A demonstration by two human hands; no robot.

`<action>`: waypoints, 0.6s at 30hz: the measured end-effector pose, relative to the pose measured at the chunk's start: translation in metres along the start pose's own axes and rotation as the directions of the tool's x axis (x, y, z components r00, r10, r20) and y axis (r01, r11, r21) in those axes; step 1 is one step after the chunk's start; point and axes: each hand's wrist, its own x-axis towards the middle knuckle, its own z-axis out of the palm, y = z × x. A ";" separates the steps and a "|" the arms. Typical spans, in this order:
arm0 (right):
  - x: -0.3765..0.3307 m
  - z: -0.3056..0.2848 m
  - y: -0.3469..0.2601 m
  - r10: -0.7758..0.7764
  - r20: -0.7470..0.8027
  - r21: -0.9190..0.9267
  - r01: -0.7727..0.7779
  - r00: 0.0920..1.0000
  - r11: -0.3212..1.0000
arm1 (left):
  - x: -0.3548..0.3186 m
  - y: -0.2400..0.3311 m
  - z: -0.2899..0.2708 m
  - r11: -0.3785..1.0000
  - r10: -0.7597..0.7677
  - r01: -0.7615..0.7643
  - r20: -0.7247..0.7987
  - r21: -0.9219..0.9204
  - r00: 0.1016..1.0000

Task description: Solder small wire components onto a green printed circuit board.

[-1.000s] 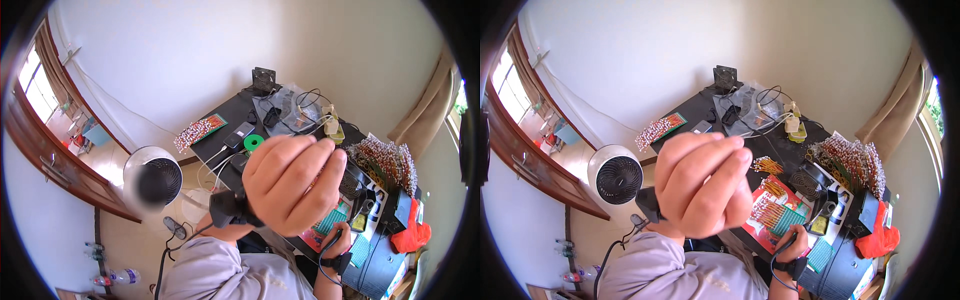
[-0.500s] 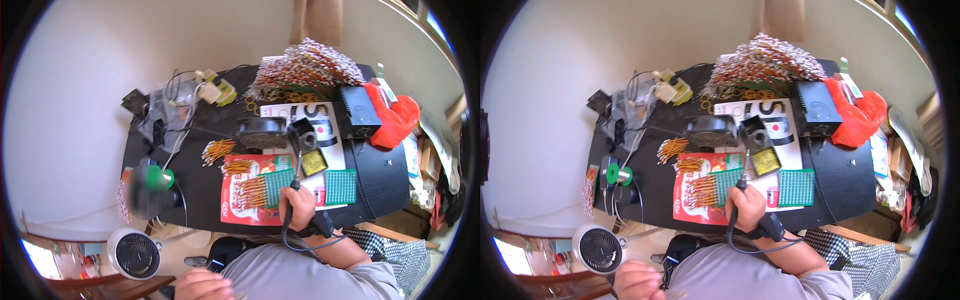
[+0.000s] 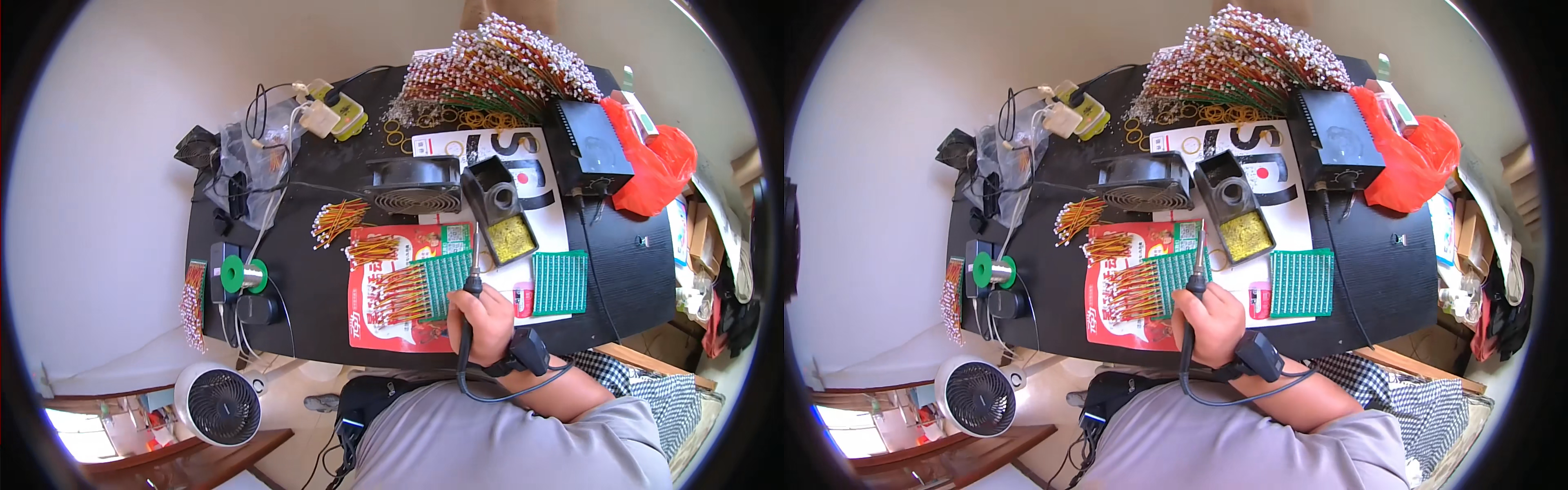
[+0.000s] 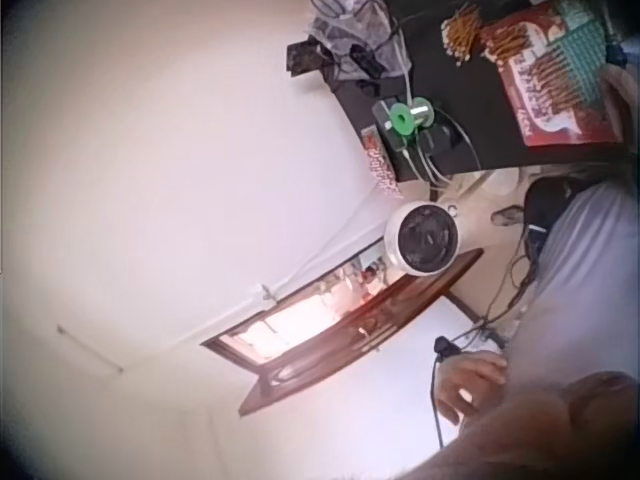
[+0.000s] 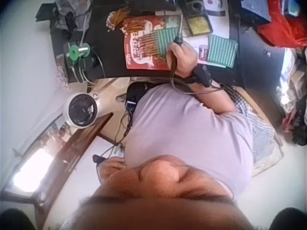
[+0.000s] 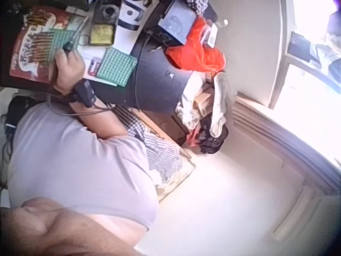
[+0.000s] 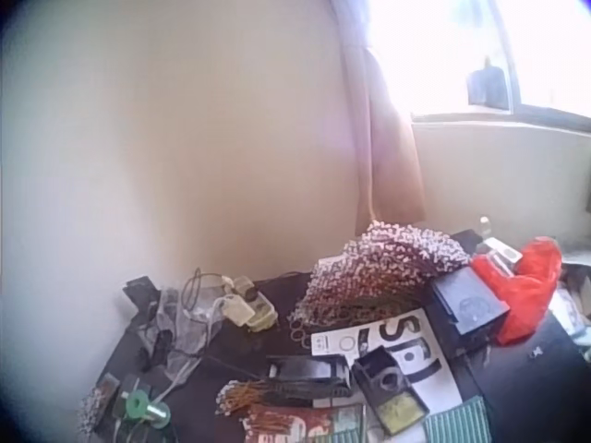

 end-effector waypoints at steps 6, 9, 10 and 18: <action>0.004 0.003 0.002 -0.006 0.028 0.011 0.006 1.000 1.000 | -0.032 -0.011 -0.007 0.975 -0.148 0.171 0.154 -0.143 0.977; 0.001 -0.002 0.000 0.008 0.047 0.000 -0.008 0.999 1.000 | -0.043 -0.016 -0.010 0.949 -0.184 0.246 0.289 -0.195 0.939; 0.001 -0.003 -0.001 0.012 0.052 -0.005 -0.012 0.999 1.000 | -0.046 -0.017 -0.011 0.938 -0.191 0.274 0.344 -0.211 0.919; 0.004 0.001 0.002 -0.022 0.009 -0.007 0.022 1.000 1.000 | -0.073 -0.031 -0.009 0.856 -0.182 0.427 0.603 -0.291 0.776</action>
